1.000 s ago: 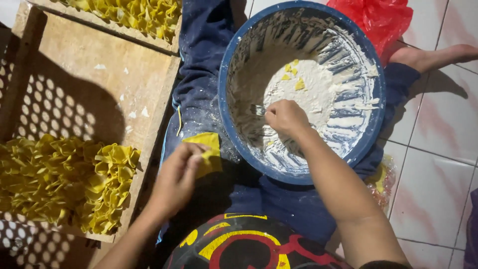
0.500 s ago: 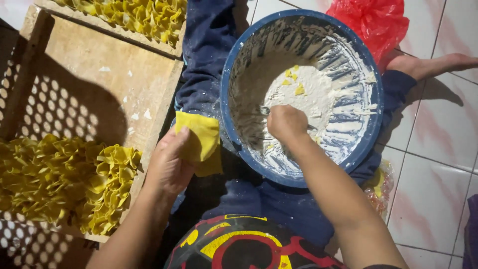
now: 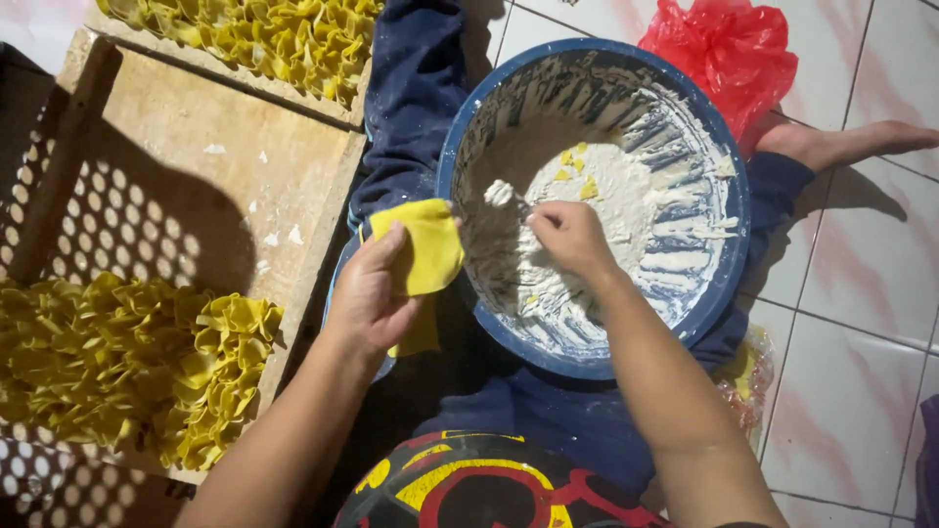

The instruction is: Assembling wontons by placing filling on yellow wrappers and folding them into shape.

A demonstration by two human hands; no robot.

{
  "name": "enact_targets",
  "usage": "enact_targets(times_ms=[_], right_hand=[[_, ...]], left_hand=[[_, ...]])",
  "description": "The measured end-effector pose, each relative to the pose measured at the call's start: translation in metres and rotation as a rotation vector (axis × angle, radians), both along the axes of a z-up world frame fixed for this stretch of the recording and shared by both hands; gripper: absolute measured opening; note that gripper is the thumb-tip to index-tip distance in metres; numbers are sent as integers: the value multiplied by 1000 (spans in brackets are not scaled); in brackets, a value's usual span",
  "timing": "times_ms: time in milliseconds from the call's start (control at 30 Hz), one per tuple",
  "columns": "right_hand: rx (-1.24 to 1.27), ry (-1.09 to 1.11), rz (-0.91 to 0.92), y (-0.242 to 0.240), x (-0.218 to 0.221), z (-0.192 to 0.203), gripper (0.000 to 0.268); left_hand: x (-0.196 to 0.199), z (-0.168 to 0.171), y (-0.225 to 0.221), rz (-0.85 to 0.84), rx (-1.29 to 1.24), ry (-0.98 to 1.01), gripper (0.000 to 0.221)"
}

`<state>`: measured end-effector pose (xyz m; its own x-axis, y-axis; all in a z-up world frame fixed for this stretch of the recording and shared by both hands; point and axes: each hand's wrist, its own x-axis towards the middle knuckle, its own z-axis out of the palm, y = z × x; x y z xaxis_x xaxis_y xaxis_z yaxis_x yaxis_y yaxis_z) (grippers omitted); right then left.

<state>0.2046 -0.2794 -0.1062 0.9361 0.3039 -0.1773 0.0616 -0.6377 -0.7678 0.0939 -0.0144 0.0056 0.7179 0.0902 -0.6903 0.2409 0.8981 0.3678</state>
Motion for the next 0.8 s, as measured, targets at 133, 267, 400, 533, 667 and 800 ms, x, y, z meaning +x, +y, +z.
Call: enact_targets(times_ms=[133,267,400,533,667,800], right_hand=[[136,-118,-77,11,-5,56,15],[309,-460,22,17,-5,62,19],[349,-628,128,24,-11,67,29],[364,-640,135,14,4,59,29],[207,-694,95,0,9,61,19],[-380,-160,3,-24,6,42,20]], left_hand=[[31,-35,-17,-4,22,-88,29],[64,-47,-47,-38,-1,-113,28],[83,-51,-67,-42,-153,-94,37],[89,-59,-61,-28,-194,-98,41],[91,-40,-50,52,-84,-221,39],[103,-50,-41,88,272,-432,39]])
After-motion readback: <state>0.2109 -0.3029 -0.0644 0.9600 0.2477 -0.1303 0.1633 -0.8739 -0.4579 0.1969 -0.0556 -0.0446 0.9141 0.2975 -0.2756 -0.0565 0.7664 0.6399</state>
